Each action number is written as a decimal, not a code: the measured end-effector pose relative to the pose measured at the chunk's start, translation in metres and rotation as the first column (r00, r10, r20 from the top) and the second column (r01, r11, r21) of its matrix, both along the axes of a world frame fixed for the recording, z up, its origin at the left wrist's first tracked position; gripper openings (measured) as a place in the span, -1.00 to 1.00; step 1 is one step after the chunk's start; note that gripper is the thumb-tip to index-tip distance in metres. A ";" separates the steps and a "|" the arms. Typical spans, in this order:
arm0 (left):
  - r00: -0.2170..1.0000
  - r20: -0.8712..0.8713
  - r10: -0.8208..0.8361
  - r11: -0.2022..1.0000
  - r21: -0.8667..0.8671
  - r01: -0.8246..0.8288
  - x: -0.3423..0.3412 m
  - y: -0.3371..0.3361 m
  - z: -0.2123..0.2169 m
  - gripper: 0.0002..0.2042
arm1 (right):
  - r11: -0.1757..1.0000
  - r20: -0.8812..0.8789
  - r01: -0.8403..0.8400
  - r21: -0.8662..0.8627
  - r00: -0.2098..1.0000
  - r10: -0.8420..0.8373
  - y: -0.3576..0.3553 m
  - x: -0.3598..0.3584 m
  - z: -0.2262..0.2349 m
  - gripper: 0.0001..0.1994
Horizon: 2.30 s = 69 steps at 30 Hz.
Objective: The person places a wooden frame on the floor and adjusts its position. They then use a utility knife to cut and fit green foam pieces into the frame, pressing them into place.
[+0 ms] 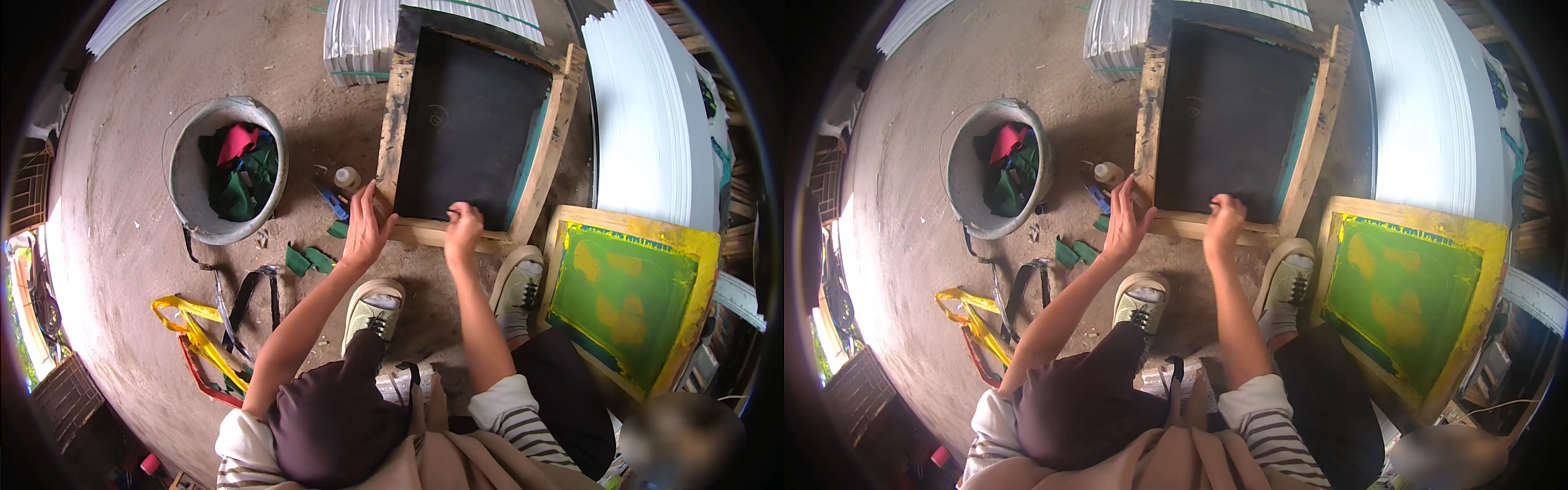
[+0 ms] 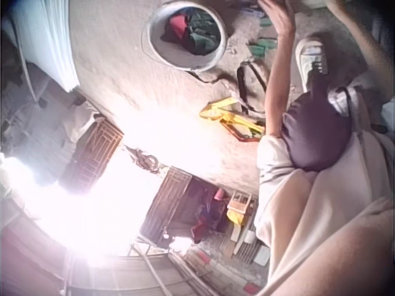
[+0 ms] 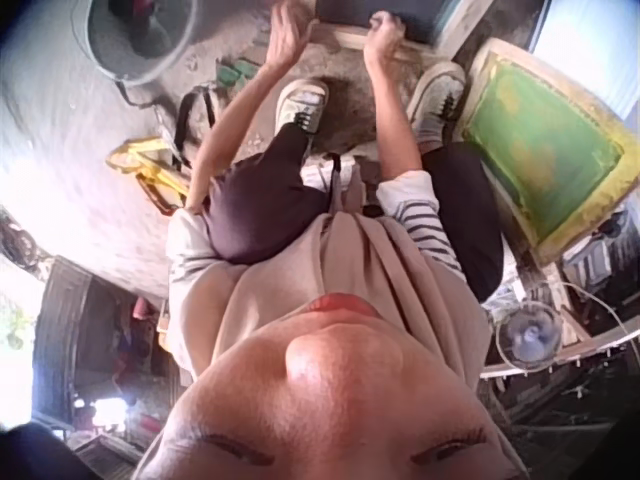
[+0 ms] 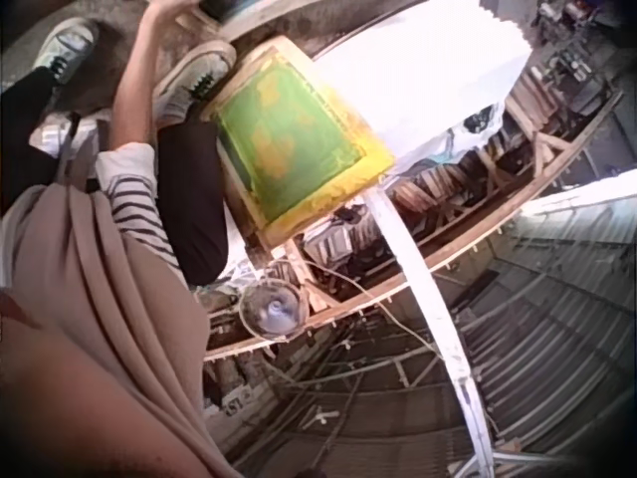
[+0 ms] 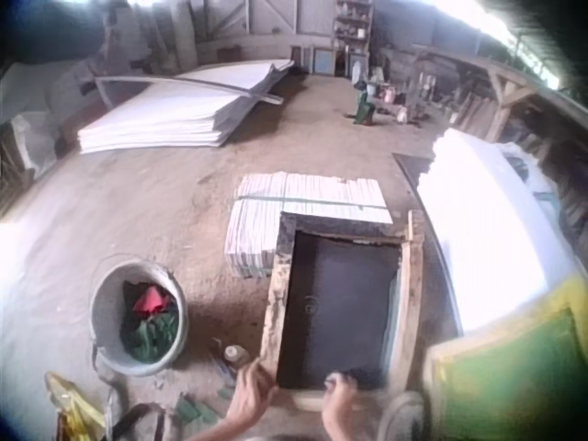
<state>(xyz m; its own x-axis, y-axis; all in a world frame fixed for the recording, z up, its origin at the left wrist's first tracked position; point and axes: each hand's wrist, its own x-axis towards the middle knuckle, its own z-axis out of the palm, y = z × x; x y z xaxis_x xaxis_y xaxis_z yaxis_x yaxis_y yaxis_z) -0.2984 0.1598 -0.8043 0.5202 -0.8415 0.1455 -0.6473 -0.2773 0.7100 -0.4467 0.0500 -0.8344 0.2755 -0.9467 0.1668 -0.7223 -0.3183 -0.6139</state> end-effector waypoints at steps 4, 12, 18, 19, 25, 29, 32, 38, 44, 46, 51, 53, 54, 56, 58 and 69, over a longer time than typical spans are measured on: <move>0.989 -0.147 0.009 0.999 0.035 -0.004 -0.009 -0.024 -0.002 -0.12 | 0.947 -0.017 -0.318 0.042 0.948 0.319 0.004 0.045 0.013 -0.87; 0.991 -0.102 -0.084 0.995 -0.066 0.077 -0.002 -0.023 -0.018 -0.08 | 1.000 0.044 0.023 -0.006 0.999 -0.023 -0.080 -0.033 0.023 -0.92; 0.994 -0.046 -0.100 0.993 -0.065 0.097 0.000 -0.022 -0.015 -0.09 | 0.950 -0.044 -0.294 0.107 0.953 0.299 -0.003 0.019 0.015 -0.86; 0.994 -0.047 -0.100 0.993 -0.071 0.097 0.001 -0.022 -0.015 -0.09 | 0.941 -0.042 -0.318 0.117 0.945 0.325 -0.015 0.024 0.018 -0.86; 0.988 -0.146 -0.041 0.999 -0.023 0.038 -0.012 -0.013 -0.014 -0.10 | 0.999 -0.054 -0.029 -0.018 0.998 0.028 -0.089 -0.035 0.029 -0.85; 0.985 -0.171 -0.012 1.000 0.021 0.016 -0.010 -0.008 -0.010 -0.11 | 0.995 -0.231 -0.088 0.048 0.968 0.097 -0.011 -0.035 0.024 -0.85; 0.992 -0.123 -0.029 1.000 -0.007 0.029 -0.010 -0.010 -0.012 -0.10 | 0.990 -0.146 -0.113 0.084 0.982 0.124 -0.035 -0.042 0.021 -0.87; 0.993 -0.117 -0.019 1.000 -0.005 0.019 -0.007 -0.005 -0.018 -0.11 | 0.991 0.028 0.098 0.086 0.995 -0.101 -0.055 -0.028 0.026 -0.86; 0.997 -0.026 0.074 0.997 0.014 -0.074 -0.015 -0.005 -0.002 -0.21 | 0.948 -0.014 -0.299 0.112 0.953 0.302 0.011 0.035 0.007 -0.86; 0.990 -0.006 0.143 0.990 0.005 -0.143 -0.005 0.006 0.008 -0.39 | 0.953 0.007 -0.297 0.061 0.955 0.297 -0.007 0.021 0.016 -0.86; 0.949 0.063 0.310 0.944 -0.138 -0.299 0.025 -0.004 0.016 -0.43 | 0.975 0.107 0.104 0.197 0.986 -0.127 -0.076 -0.026 0.026 -0.88; 0.944 0.011 0.329 0.934 -0.153 -0.324 0.035 -0.008 0.010 -0.41 | 0.998 -0.041 0.058 -0.001 0.997 -0.058 -0.042 -0.004 0.025 -0.88; 0.944 0.044 0.326 0.940 -0.118 -0.319 0.036 -0.010 0.007 -0.40 | 0.998 -0.025 -0.052 0.040 0.998 0.053 -0.024 0.008 0.023 -0.89; 0.935 -0.100 0.340 0.933 -0.090 -0.349 0.034 -0.015 -0.003 -0.44 | 0.961 0.038 -0.229 0.155 0.973 0.226 -0.001 0.017 0.007 -0.90; 0.926 -0.193 0.326 0.941 -0.025 -0.337 0.037 -0.017 -0.010 -0.48 | 0.883 0.211 -0.235 0.406 0.964 0.160 -0.002 0.016 0.005 -0.84; 0.981 -0.193 0.037 0.971 -0.224 -0.081 0.041 -0.013 0.047 -0.63 | 0.499 0.665 -0.440 0.746 0.481 -0.571 -0.025 0.002 0.075 -0.79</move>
<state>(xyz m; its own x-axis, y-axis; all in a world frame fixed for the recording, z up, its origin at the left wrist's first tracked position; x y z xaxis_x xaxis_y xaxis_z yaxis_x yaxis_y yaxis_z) -0.2571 0.1473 -0.7575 0.6040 -0.7639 0.2274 -0.4851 -0.1260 0.8653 -0.4451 0.0249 -0.7589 0.4226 -0.7387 -0.5251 0.2584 0.6535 -0.7115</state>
